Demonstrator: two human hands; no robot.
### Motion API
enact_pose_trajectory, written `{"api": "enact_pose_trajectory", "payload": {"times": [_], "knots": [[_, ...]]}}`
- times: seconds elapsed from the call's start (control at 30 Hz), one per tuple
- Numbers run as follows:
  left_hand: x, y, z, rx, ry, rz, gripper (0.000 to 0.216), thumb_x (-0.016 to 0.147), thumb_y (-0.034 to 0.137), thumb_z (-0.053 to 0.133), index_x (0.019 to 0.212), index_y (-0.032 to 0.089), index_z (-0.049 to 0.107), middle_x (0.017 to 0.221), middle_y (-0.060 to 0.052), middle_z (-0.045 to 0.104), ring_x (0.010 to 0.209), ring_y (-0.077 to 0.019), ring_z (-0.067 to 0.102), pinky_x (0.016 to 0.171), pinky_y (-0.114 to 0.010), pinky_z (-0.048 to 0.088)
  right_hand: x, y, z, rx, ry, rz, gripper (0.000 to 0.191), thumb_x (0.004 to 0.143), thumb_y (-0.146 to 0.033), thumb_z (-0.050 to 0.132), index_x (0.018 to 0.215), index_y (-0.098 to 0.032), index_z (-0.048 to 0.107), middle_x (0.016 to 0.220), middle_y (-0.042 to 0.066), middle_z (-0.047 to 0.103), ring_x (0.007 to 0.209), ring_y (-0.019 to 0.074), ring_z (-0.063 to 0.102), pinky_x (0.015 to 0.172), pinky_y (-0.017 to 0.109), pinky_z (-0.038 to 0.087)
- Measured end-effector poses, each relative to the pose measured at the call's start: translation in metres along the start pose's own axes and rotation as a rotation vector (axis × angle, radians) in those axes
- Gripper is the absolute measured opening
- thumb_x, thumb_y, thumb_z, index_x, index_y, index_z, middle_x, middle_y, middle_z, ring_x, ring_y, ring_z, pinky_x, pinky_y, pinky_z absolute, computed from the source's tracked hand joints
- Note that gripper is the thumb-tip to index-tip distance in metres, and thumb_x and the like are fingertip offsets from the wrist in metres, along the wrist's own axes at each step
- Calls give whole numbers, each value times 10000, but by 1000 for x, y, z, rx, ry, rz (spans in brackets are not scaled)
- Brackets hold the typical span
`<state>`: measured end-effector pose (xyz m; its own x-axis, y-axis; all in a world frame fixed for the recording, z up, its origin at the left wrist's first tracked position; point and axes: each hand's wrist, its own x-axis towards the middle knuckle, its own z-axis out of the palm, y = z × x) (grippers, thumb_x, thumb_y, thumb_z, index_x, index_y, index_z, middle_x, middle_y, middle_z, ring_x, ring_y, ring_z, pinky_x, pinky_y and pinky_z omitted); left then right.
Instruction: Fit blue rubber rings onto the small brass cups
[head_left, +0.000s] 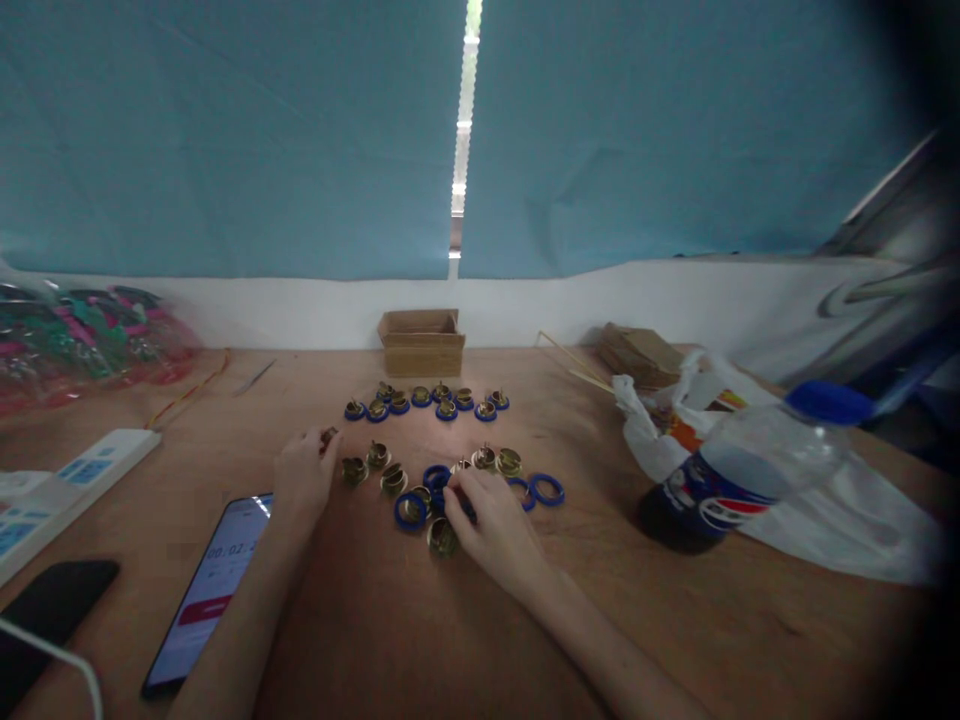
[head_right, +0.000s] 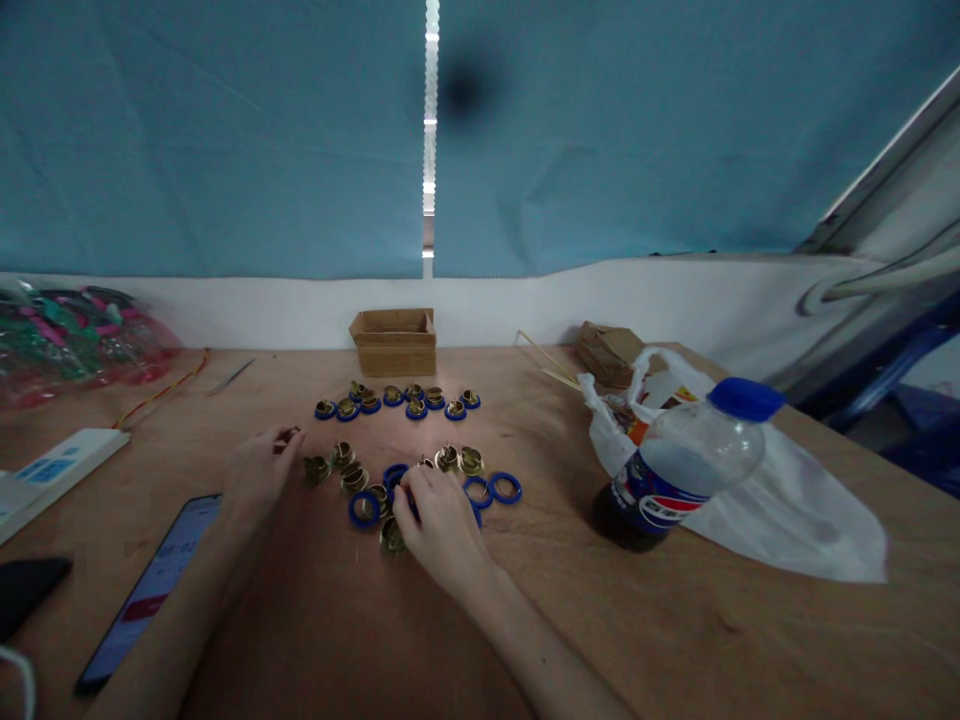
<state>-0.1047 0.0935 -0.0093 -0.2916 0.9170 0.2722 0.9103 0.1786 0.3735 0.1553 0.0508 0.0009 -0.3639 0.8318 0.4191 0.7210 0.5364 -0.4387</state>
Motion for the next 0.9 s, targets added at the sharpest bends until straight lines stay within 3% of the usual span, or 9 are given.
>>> {"api": "enact_pose_trajectory", "payload": {"times": [0.27, 0.43, 0.53, 0.63, 0.73, 0.9], "knots": [[-4, -3, 9, 143, -63, 20, 319, 906, 349, 419, 981, 123, 631, 940, -156, 664, 896, -286, 631, 746, -345, 451, 2, 1, -1, -49, -7, 24, 150, 913, -183, 458, 795, -180, 551, 825, 61, 610, 786, 200, 574, 727, 327, 439], [-5, -1, 8, 198, -76, 17, 335, 891, 340, 452, 1105, 125, 593, 1016, -167, 629, 904, -285, 624, 754, -343, 458, 4, 3, -3, -57, 61, -14, 151, 911, -165, 444, 817, -184, 561, 850, 63, 608, 805, 202, 568, 739, 325, 432], [-7, 2, 8, 229, -90, 20, 296, 873, 288, 466, 1077, 124, 605, 1035, -176, 617, 897, -290, 630, 738, -344, 460, 11, 9, -10, -111, 108, -2, 176, 907, -169, 441, 766, -186, 546, 819, 63, 606, 774, 202, 563, 710, 315, 412], [-11, 8, 6, 257, -97, 31, 250, 858, 245, 462, 1007, 134, 629, 998, -171, 632, 890, -297, 636, 736, -350, 455, 30, 20, -17, -204, 95, 27, 148, 899, -183, 451, 802, -179, 562, 853, 74, 623, 796, 210, 570, 722, 318, 391], [-14, 13, 3, 272, -96, 47, 235, 841, 258, 484, 969, 143, 644, 980, -174, 652, 912, -315, 635, 785, -379, 437, 59, 34, -17, -293, -29, 96, 135, 895, -198, 462, 853, -170, 587, 916, 93, 647, 872, 222, 588, 760, 313, 384], [-20, 20, -3, 223, -138, 62, 205, 819, 322, 539, 904, 177, 656, 901, -126, 723, 932, -303, 650, 856, -392, 394, 110, 60, 7, -313, -88, 174, 111, 877, -192, 505, 896, -144, 602, 876, 114, 682, 821, 226, 620, 703, 288, 395]]}}
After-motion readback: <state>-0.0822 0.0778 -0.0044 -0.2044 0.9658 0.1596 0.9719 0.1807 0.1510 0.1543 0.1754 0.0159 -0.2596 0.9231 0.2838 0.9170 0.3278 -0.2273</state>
